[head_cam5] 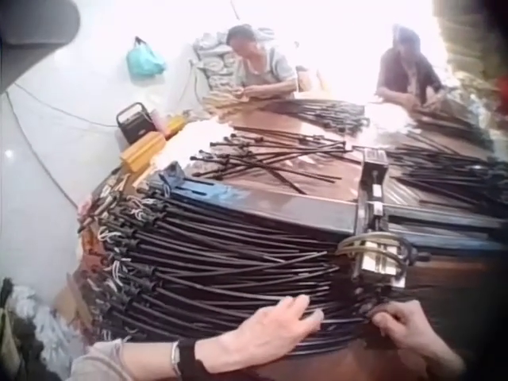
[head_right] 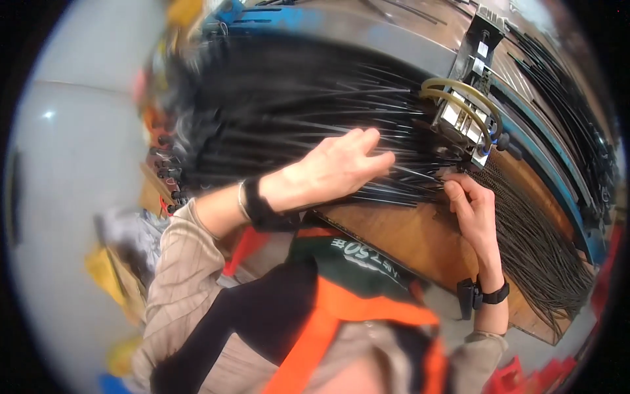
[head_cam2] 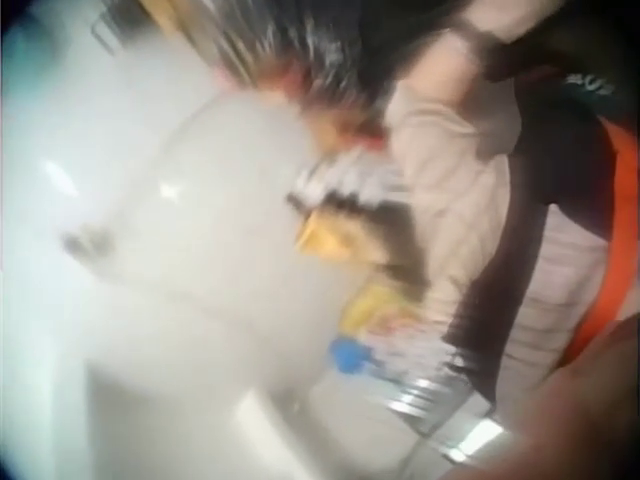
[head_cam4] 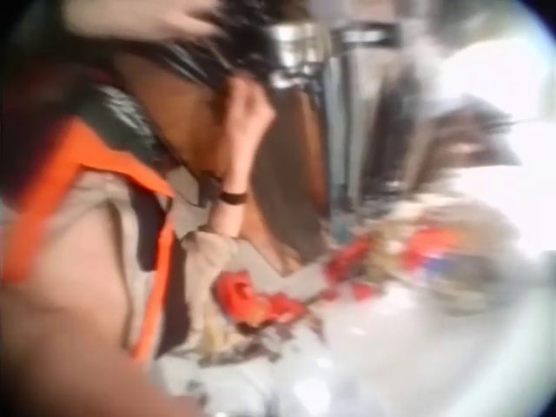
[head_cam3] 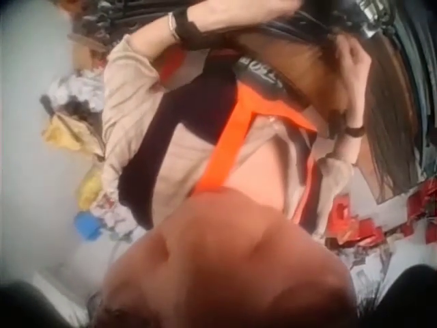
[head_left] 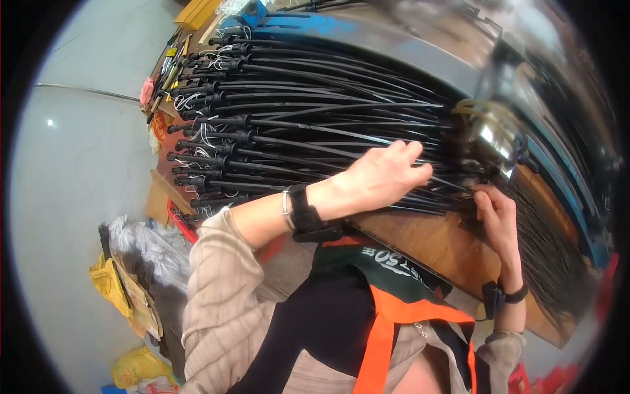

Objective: The recorder is organizing long black metal rods and feeding them into a manual guide/processing jig on a workbench.

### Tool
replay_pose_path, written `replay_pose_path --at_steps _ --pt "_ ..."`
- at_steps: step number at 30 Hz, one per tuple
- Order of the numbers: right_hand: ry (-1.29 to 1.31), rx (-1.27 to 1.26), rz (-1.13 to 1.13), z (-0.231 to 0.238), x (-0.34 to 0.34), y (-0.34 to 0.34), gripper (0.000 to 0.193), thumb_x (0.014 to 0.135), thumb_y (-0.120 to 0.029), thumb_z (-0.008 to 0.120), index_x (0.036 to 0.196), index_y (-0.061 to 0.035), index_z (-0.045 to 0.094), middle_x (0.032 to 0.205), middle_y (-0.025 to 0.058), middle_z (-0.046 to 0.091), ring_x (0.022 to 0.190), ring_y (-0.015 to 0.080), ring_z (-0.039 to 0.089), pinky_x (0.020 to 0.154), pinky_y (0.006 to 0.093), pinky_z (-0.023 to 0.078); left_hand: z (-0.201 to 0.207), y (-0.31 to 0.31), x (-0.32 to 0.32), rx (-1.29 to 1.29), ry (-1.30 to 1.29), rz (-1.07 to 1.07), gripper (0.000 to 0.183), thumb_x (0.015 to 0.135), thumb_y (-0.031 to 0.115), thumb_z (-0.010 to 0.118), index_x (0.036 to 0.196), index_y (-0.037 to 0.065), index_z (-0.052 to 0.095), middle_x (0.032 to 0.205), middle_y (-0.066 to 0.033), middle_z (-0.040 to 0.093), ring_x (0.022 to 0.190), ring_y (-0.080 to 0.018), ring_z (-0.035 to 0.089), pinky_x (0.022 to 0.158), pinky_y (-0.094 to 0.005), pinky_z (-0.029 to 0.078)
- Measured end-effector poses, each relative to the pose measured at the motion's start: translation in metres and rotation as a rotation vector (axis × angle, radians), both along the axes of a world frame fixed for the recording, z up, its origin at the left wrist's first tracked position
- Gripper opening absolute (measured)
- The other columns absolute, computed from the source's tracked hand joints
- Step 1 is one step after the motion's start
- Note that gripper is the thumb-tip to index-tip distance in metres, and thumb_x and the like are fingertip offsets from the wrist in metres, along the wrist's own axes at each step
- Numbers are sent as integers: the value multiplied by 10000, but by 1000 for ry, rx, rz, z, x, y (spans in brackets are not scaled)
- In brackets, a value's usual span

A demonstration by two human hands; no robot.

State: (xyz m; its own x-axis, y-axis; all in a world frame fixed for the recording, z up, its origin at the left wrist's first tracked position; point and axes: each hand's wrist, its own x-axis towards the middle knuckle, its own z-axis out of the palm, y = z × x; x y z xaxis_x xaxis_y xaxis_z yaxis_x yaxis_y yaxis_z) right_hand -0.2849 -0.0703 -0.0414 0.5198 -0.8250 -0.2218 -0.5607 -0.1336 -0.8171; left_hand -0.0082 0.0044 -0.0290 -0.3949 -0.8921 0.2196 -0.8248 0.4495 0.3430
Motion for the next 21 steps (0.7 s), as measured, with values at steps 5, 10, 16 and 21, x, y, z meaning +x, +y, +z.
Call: replay_pose_path --at_steps 5,10,16,21 --pt "-227 -54 -64 -11 -10 16 220 958 -138 590 1086 16 682 646 7 556 630 82 509 574 248 404 10 -8 -7 -43 38 -104 142 875 192 645 941 90 571 800 -104 547 730 -272 611 531 -400 505" --pt "-182 -783 103 -21 -20 9 276 837 -146 729 1073 -6 706 739 43 646 718 218 568 625 315 474 45 -22 -15 149 -61 -202 113 879 168 634 940 90 580 723 -101 570 629 -289 624 540 -400 510" --pt "-137 -1119 32 -6 -25 11 502 734 -170 808 1197 -56 652 931 76 686 811 303 595 713 378 519 62 -50 -56 61 -194 -352 90 844 107 587 924 84 554 811 -122 619 711 -289 657 559 -416 522" --pt "127 -948 -479 -5 -138 -16 560 781 -184 786 1292 -68 590 1045 120 687 888 284 659 719 370 551 123 -117 -73 -247 -243 -376 404 805 11 610 1192 124 629 801 -83 571 721 -288 617 596 -407 522"
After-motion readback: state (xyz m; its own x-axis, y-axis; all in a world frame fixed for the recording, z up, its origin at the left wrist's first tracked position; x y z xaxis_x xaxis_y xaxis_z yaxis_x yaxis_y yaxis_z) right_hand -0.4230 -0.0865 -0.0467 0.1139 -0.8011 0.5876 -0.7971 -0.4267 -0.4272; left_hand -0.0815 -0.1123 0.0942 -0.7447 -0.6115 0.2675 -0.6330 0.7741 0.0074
